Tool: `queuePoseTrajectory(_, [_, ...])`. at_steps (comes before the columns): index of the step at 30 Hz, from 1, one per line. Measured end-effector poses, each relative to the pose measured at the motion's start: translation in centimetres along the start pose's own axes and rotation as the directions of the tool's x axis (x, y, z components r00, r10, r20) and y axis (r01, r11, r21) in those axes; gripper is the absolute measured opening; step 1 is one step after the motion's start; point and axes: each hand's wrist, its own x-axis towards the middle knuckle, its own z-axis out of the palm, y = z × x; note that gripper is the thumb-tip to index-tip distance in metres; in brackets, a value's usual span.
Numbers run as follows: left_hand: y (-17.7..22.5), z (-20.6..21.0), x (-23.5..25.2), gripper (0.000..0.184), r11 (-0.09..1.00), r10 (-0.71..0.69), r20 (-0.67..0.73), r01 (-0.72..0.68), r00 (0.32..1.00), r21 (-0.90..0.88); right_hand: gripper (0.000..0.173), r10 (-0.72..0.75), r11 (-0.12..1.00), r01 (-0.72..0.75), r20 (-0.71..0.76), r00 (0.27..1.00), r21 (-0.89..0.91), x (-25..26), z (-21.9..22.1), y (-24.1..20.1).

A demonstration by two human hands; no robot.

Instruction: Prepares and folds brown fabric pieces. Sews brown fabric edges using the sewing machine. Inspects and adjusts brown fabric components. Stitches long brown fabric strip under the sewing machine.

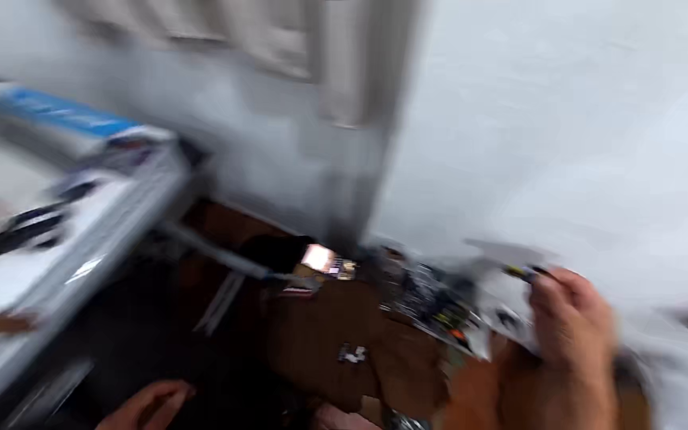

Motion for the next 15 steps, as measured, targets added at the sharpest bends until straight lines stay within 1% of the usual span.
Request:
queuePoseTrajectory(1, [-0.4, -1.4, -2.0, 0.032, 1.000, -0.025, -0.107, 0.026, 0.994, 0.003, 0.011, -0.045, 0.998, 0.040, 0.092, 0.995, 0.054, 0.4, 2.7, -1.4])
queuePoseTrajectory(2, [-1.2, -2.6, -3.9, 0.031, 0.999, -0.036, -0.232, 0.040, 0.972, 0.011, 0.012, -0.095, 0.988, 0.066, 0.205, 0.974, 0.142, 0.7, 6.2, -2.6])
queuePoseTrajectory(3, [-2.3, -3.7, -5.6, 0.030, 0.999, -0.029, -0.347, 0.040, 0.937, 0.025, 0.015, -0.146, 0.967, 0.066, 0.324, 0.935, 0.248, 0.8, 10.6, -3.9])
queuePoseTrajectory(4, [-3.2, -4.9, -7.4, 0.029, 0.999, -0.022, -0.427, 0.039, 0.904, 0.030, 0.018, -0.200, 0.939, 0.044, 0.437, 0.877, 0.341, 0.4, 15.6, -5.4])
queuePoseTrajectory(5, [-3.9, -6.1, -9.2, 0.028, 0.999, -0.022, -0.486, 0.042, 0.874, 0.030, 0.019, -0.242, 0.924, 0.024, 0.537, 0.808, 0.381, -0.6, 21.1, -7.4])
queuePoseTrajectory(6, [-4.5, -7.2, -11.0, 0.027, 0.999, -0.026, -0.539, 0.047, 0.842, 0.025, 0.016, -0.278, 0.921, 0.025, 0.610, 0.742, 0.388, -2.3, 26.7, -9.5])
queuePoseTrajectory(7, [-5.0, -8.3, -12.8, 0.025, 0.998, -0.028, -0.587, 0.051, 0.809, 0.023, 0.010, -0.307, 0.923, 0.050, 0.650, 0.695, 0.382, -4.5, 32.4, -11.4])
queuePoseTrajectory(8, [-5.6, -9.3, -14.6, 0.025, 0.998, -0.021, -0.634, 0.057, 0.773, 0.036, 0.010, -0.340, 0.922, 0.095, 0.667, 0.663, 0.375, -7.1, 37.9, -13.2])
queuePoseTrajectory(9, [-6.2, -10.2, -16.3, 0.025, 0.996, -0.010, -0.681, 0.068, 0.732, 0.058, 0.014, -0.383, 0.916, 0.155, 0.689, 0.616, 0.371, -9.7, 42.9, -14.8])
queuePoseTrajectory(10, [-6.8, -11.0, -18.0, 0.026, 0.994, 0.007, -0.725, 0.076, 0.689, 0.081, 0.016, -0.432, 0.901, 0.223, 0.712, 0.553, 0.373, -12.0, 47.5, -16.3])
queuePoseTrajectory(13, [-8.9, -13.2, -23.0, 0.028, 0.991, 0.023, -0.839, 0.100, 0.543, 0.092, 0.014, -0.564, 0.817, 0.397, 0.725, 0.395, 0.419, -18.1, 58.9, -20.8])
queuePoseTrajectory(15, [-10.3, -14.3, -26.1, 0.029, 0.988, -0.002, -0.886, 0.136, 0.463, 0.069, 0.014, -0.604, 0.766, 0.481, 0.734, 0.309, 0.427, -21.1, 64.6, -23.1])
